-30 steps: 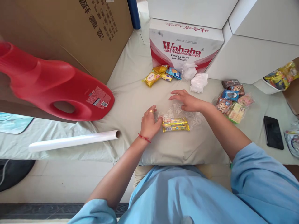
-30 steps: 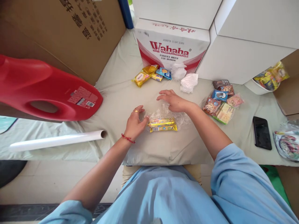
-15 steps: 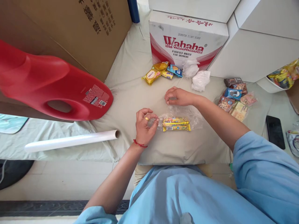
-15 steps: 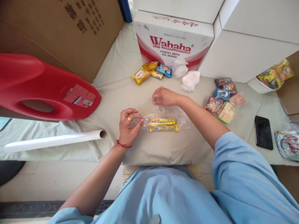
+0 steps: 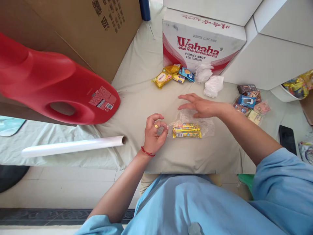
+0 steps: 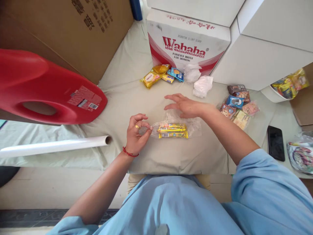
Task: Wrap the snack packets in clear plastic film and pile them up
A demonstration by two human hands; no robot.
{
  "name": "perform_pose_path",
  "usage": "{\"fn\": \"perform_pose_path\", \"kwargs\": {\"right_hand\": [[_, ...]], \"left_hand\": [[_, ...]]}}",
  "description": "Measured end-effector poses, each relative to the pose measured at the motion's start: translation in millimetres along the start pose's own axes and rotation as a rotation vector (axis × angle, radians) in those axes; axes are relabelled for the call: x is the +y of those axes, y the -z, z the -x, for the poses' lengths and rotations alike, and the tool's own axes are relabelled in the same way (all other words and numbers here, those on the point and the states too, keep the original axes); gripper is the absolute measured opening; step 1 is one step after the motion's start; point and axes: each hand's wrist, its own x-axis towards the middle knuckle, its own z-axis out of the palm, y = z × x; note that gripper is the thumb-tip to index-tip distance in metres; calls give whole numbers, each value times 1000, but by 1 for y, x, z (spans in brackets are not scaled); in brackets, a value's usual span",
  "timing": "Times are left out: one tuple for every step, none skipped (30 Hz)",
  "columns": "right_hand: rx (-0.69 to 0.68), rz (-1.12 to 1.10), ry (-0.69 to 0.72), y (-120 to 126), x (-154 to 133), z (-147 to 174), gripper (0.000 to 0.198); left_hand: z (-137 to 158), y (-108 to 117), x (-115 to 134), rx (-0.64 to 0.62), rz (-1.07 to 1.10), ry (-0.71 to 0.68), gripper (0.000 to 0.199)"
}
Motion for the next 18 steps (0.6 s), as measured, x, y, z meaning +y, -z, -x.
{"fn": "perform_pose_path", "kwargs": {"right_hand": [[-3, -4, 14, -4, -5, 0, 56], [7, -11, 23, -7, -10, -1, 46], [26, -22, 28, -9, -14, -5, 34], [45, -39, 32, -9, -17, -10, 24], [59, -64, 39, -8, -18, -17, 17], [66, -96, 49, -5, -19, -24, 15], [67, -134, 60, -1, -18, -32, 15], [63, -176, 68, 3, -18, -41, 17], [51, -218, 70, 6, -17, -50, 19], [29, -254, 57, 8, -16, -59, 21], [1, -276, 25, 9, -16, -69, 22], [-28, -281, -22, 8, -16, -78, 22], [-59, -267, -73, 7, -16, -86, 22], [-85, -237, -121, 4, -18, -94, 21], [-102, -201, -162, 2, -19, -101, 20], [-110, -170, -192, -1, -21, -107, 20], [-112, -154, -210, -4, -23, -112, 21], [-111, -158, -222, -6, -25, -115, 22]], "left_hand": [[0, 0, 1, -2, -1, 8, 10], [0, 0, 2, -4, -3, 17, 11], [0, 0, 3, -5, -3, 23, 12], [1, 0, 4, -5, -3, 28, 12], [1, 1, 4, -4, -2, 30, 13], [1, 1, 4, -3, -4, 29, 14], [2, 2, 3, -2, -8, 27, 15], [2, 3, 3, 0, -17, 23, 15], [3, 4, 3, 2, -28, 17, 16], [3, 5, 4, 5, -42, 7, 16], [3, 6, 4, 5, -60, -7, 15], [3, 7, 5, 5, -81, -25, 15], [2, 7, 6, 0, -105, -45, 14], [1, 7, 7, -8, -130, -67, 14], [-2, 6, 7, -19, -158, -82, 12], [-4, 4, 6, -29, -188, -81, 11], [-8, 1, 5, -35, -222, -56, 14], [-12, -2, 2, -37, -261, -6, 25]]}}
